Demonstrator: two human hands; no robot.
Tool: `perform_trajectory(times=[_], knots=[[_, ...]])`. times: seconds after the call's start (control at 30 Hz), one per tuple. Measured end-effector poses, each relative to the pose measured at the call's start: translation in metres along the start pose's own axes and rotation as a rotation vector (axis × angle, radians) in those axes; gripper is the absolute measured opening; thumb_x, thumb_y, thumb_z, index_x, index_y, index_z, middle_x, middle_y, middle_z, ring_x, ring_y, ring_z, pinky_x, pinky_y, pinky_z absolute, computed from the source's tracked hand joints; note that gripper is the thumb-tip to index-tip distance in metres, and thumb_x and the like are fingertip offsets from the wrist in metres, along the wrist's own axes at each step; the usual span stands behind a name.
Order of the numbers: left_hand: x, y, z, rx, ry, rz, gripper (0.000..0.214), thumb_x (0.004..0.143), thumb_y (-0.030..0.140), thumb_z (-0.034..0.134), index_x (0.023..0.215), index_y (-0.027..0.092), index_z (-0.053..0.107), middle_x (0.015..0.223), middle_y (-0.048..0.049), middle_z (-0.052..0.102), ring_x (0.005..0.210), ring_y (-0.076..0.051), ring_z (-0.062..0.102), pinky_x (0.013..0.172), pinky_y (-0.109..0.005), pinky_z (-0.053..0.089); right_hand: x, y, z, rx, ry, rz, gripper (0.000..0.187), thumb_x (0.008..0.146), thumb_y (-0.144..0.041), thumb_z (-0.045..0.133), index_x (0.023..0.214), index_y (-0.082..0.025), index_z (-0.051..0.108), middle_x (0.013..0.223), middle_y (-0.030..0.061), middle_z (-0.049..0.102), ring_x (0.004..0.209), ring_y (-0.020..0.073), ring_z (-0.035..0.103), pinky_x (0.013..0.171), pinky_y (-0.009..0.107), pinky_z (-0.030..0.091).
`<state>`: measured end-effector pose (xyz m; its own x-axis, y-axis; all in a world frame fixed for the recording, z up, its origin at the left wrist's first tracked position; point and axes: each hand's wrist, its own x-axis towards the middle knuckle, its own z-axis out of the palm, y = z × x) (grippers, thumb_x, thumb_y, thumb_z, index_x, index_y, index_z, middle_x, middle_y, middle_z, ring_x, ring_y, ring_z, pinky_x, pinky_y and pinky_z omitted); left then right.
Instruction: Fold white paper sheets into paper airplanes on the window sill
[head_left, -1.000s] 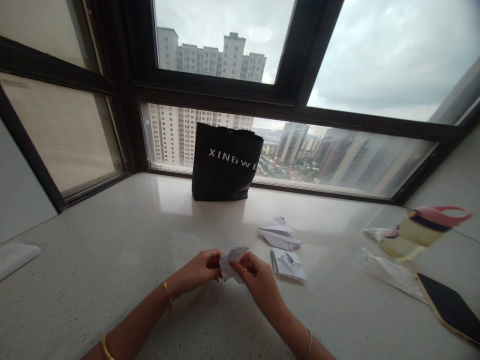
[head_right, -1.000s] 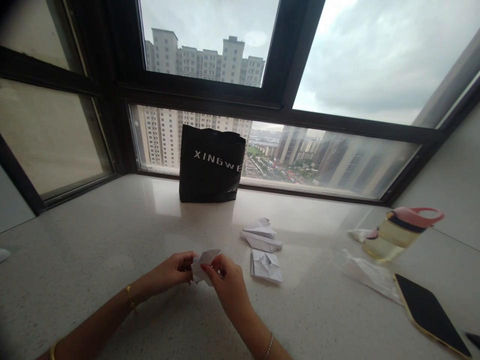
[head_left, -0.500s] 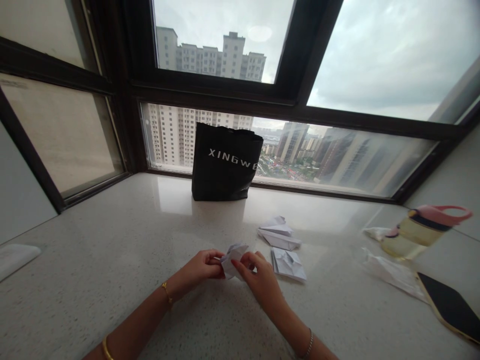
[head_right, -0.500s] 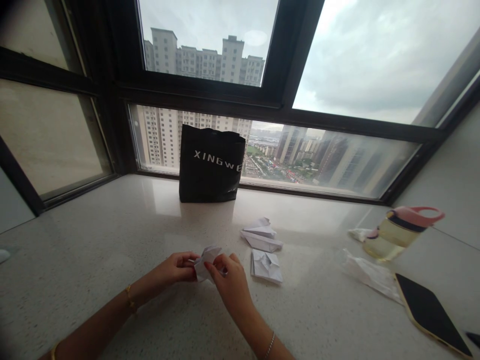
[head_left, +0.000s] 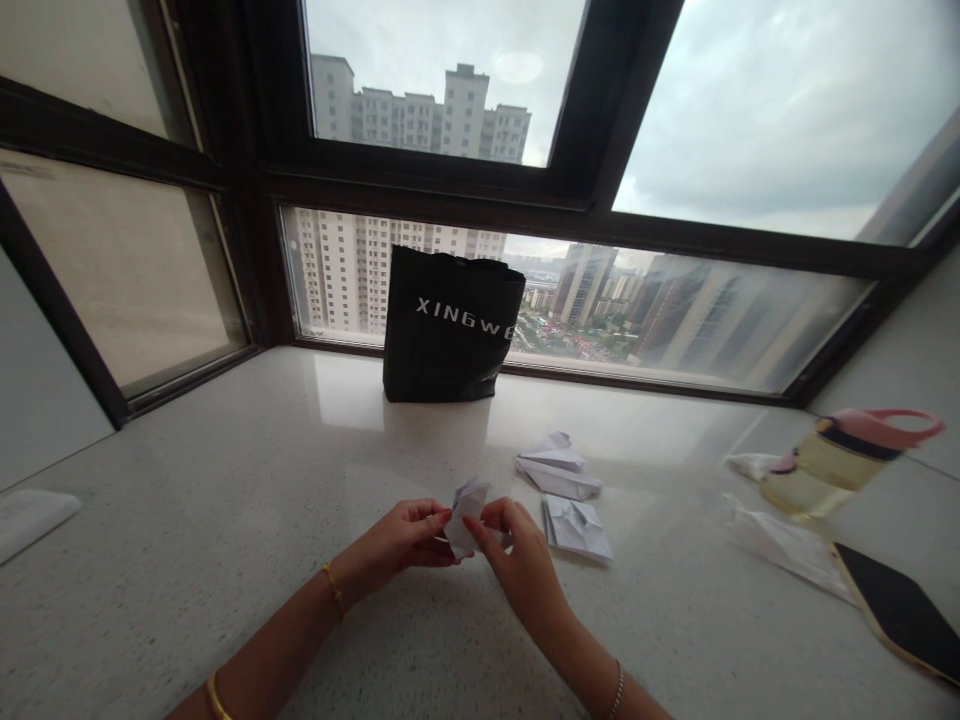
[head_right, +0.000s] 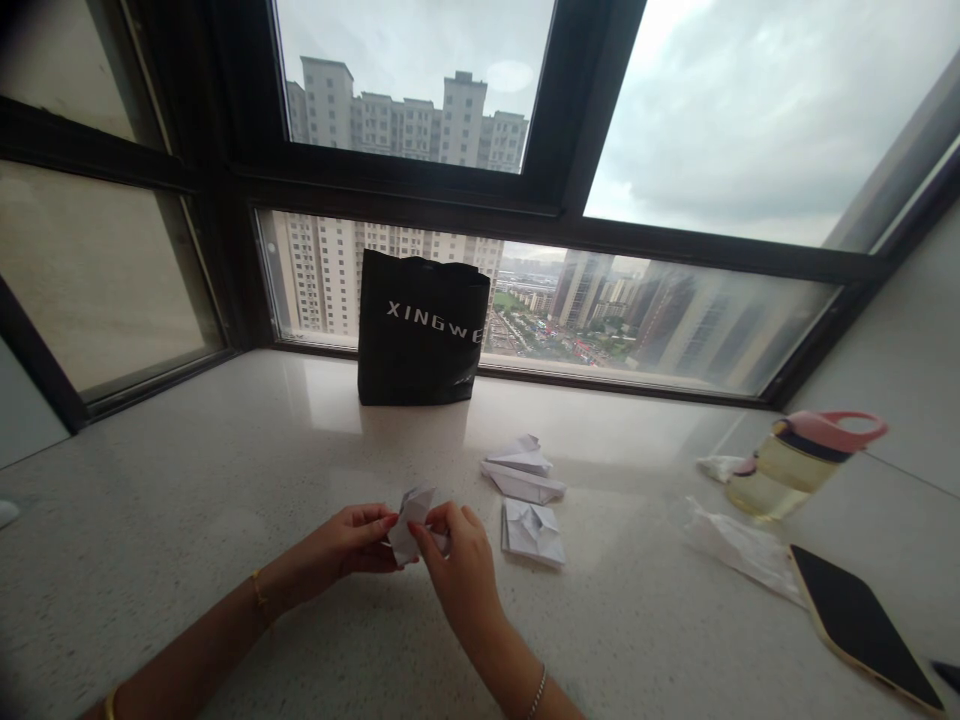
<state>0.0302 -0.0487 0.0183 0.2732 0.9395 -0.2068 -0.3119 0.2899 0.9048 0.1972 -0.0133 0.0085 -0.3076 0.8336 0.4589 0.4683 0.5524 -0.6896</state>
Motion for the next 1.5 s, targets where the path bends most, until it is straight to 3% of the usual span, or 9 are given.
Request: perform_trajectory(times=[0.4,0.6,0.83,0.9,1.0,1.1,1.27,1.37,1.5], knots=[[0.003,-0.008,0.001,-0.028,-0.034,0.006,0.039,0.063,0.042,0.070,0.084,0.015,0.052,0.083,-0.0072,0.067,0.082,-0.022,0.065,0.085,-0.038,0.043,0.002,0.006,0.002,-0.069,0.035,-0.034,0.023,0.078,-0.039,0.052,0.068,-0.020,0.046,0.065,0.0021,0.054,0.064,0.0169,0.050,0.059,0.027,0.037],[0.006,-0.010,0.004,0.099,0.024,0.015,0.050,0.066,0.058,0.058,0.089,0.014,0.052,0.081,-0.0078,0.067,0.080,-0.023,0.065,0.080,-0.039,0.046,0.003,0.006,-0.001,-0.164,0.033,-0.050,0.022,0.079,-0.039,0.053,0.067,-0.020,0.049,0.066,0.0028,0.055,0.065,0.0176,0.049,0.059,0.028,0.035],[0.007,-0.015,0.007,0.257,0.037,0.073,0.042,0.061,0.045,0.068,0.083,0.014,0.051,0.072,-0.0029,0.064,0.076,-0.021,0.063,0.077,-0.037,0.046,0.002,0.003,-0.002,-0.241,0.015,-0.112,0.017,0.076,-0.033,0.058,0.068,-0.020,0.051,0.068,0.0018,0.056,0.068,0.0183,0.050,0.063,0.030,0.035],[0.006,-0.015,0.006,0.307,0.036,0.095,0.038,0.064,0.045,0.065,0.082,0.014,0.050,0.073,-0.0028,0.063,0.076,-0.021,0.063,0.075,-0.035,0.046,0.002,0.005,-0.001,-0.223,0.056,-0.133,0.014,0.073,-0.032,0.061,0.077,-0.020,0.053,0.074,0.0031,0.057,0.072,0.0198,0.051,0.067,0.032,0.038],[0.004,-0.012,0.004,0.477,0.044,0.162,0.031,0.071,0.044,0.059,0.080,0.015,0.051,0.075,-0.0025,0.063,0.076,-0.020,0.062,0.072,-0.031,0.044,0.003,0.007,-0.001,-0.140,0.149,-0.171,0.039,0.071,-0.032,0.062,0.106,-0.019,0.050,0.098,0.0085,0.057,0.085,0.0223,0.052,0.076,0.037,0.040],[0.000,-0.008,0.005,0.784,0.089,0.253,0.020,0.078,0.037,0.051,0.079,0.017,0.053,0.074,-0.0019,0.063,0.074,-0.018,0.060,0.070,-0.028,0.041,0.004,0.007,-0.003,-0.016,0.086,-0.149,0.055,0.072,-0.031,0.060,0.122,-0.021,0.041,0.108,0.0090,0.056,0.090,0.0220,0.054,0.080,0.038,0.041],[-0.005,-0.002,0.008,1.053,0.143,0.393,0.019,0.083,0.030,0.044,0.089,0.019,0.058,0.084,-0.0046,0.063,0.079,-0.019,0.056,0.072,-0.027,0.039,0.008,0.002,-0.011,0.159,-0.180,-0.038,0.014,0.077,-0.032,0.054,0.084,-0.021,0.061,0.081,0.0030,0.064,0.078,0.0187,0.058,0.072,0.032,0.044],[-0.005,-0.003,0.008,1.061,0.190,0.442,0.027,0.080,0.033,0.048,0.104,0.020,0.055,0.090,-0.0057,0.060,0.081,-0.019,0.054,0.073,-0.028,0.040,0.010,0.002,-0.010,0.339,-0.136,0.095,0.018,0.075,-0.036,0.056,0.074,-0.018,0.058,0.067,0.0011,0.062,0.063,0.0159,0.057,0.058,0.027,0.044],[-0.002,-0.010,0.011,0.888,0.185,0.411,0.058,0.073,0.035,0.059,0.125,0.023,0.034,0.092,-0.0037,0.056,0.070,-0.015,0.053,0.067,-0.027,0.043,0.010,0.002,-0.005,0.569,-0.093,0.187,0.026,0.070,-0.042,0.061,0.072,-0.017,0.054,0.061,-0.0011,0.059,0.055,0.0141,0.055,0.051,0.025,0.044]])
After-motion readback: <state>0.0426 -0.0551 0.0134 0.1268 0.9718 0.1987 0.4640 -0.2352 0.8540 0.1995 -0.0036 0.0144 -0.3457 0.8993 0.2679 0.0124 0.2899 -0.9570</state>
